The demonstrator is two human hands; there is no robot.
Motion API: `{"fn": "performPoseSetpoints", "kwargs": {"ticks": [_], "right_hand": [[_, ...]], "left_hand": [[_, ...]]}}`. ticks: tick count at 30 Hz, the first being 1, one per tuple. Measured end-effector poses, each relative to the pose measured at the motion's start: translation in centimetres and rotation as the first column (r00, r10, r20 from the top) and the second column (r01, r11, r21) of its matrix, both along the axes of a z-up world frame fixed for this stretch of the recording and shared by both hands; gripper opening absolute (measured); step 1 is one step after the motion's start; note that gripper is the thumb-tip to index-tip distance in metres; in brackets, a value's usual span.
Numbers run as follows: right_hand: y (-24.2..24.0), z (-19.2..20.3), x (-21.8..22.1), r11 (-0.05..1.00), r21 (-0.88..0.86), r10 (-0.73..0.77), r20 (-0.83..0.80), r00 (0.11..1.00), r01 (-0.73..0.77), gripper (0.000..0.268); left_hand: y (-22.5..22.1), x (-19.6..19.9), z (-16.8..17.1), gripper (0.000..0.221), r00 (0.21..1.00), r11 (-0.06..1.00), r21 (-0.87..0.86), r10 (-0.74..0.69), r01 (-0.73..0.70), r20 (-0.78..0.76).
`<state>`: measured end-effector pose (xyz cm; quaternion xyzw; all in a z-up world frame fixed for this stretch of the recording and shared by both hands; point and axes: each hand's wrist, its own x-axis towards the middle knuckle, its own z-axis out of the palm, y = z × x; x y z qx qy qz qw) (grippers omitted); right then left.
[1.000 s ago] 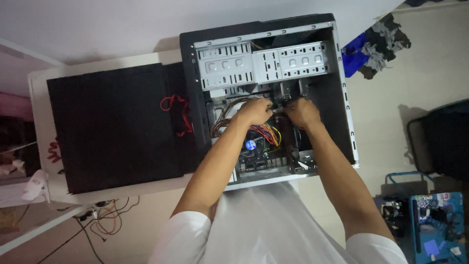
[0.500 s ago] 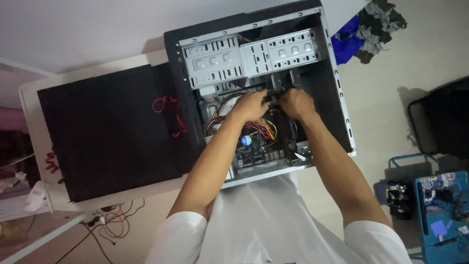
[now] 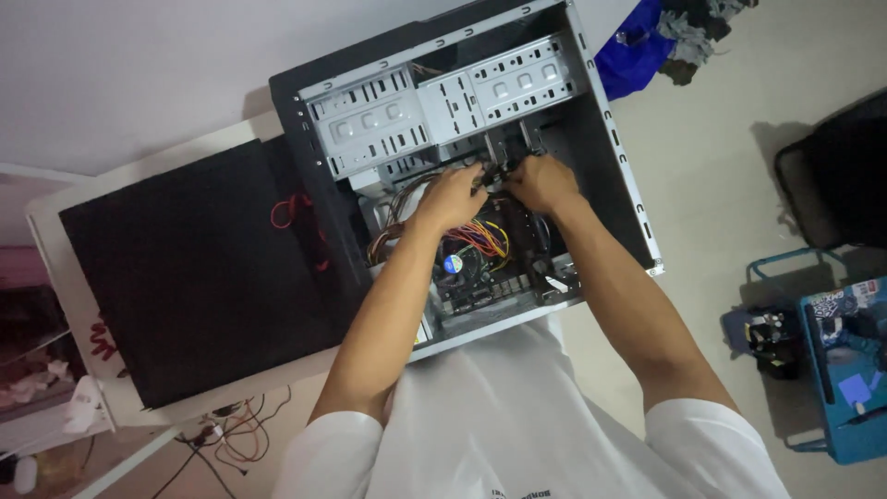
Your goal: Organizing internal cables and securing the side panel of a computer case using a screwdriver.
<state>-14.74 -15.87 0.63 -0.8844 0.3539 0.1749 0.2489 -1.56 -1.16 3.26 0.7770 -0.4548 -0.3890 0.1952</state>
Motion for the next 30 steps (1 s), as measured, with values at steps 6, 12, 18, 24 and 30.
{"fn": "performPoseSetpoints", "kwargs": {"ticks": [6, 12, 18, 24, 30], "right_hand": [[-0.4, -0.9, 0.0, 0.998, -0.051, 0.020, -0.039, 0.999, -0.022, 0.025], [-0.1, -0.9, 0.4, 1.000, -0.022, -0.013, -0.027, 1.000, 0.013, 0.027], [-0.4, -2.5, 0.2, 0.999, -0.048, 0.012, -0.020, 1.000, -0.013, 0.026], [0.1, -2.4, 0.9, 0.999, -0.008, 0.050, -0.021, 0.999, -0.050, 0.027], [-0.6, -2.9, 0.2, 0.999, 0.032, -0.026, -0.053, 0.998, 0.028, 0.030]], "left_hand": [[-0.3, -0.5, 0.2, 0.056, 1.000, 0.999, 0.038, -0.009, 0.009, 0.005], [-0.4, 0.0, -0.3, 0.053, 1.000, 1.000, 0.029, -0.007, 0.006, 0.014], [-0.1, -0.3, 0.8, 0.055, 1.000, 1.000, 0.013, -0.010, 0.009, 0.012], [0.2, -0.3, 1.2, 0.055, 1.000, 1.000, -0.009, -0.008, 0.008, 0.000], [0.0, 0.1, 0.4, 0.055, 1.000, 1.000, 0.009, -0.026, 0.026, 0.009]]}}
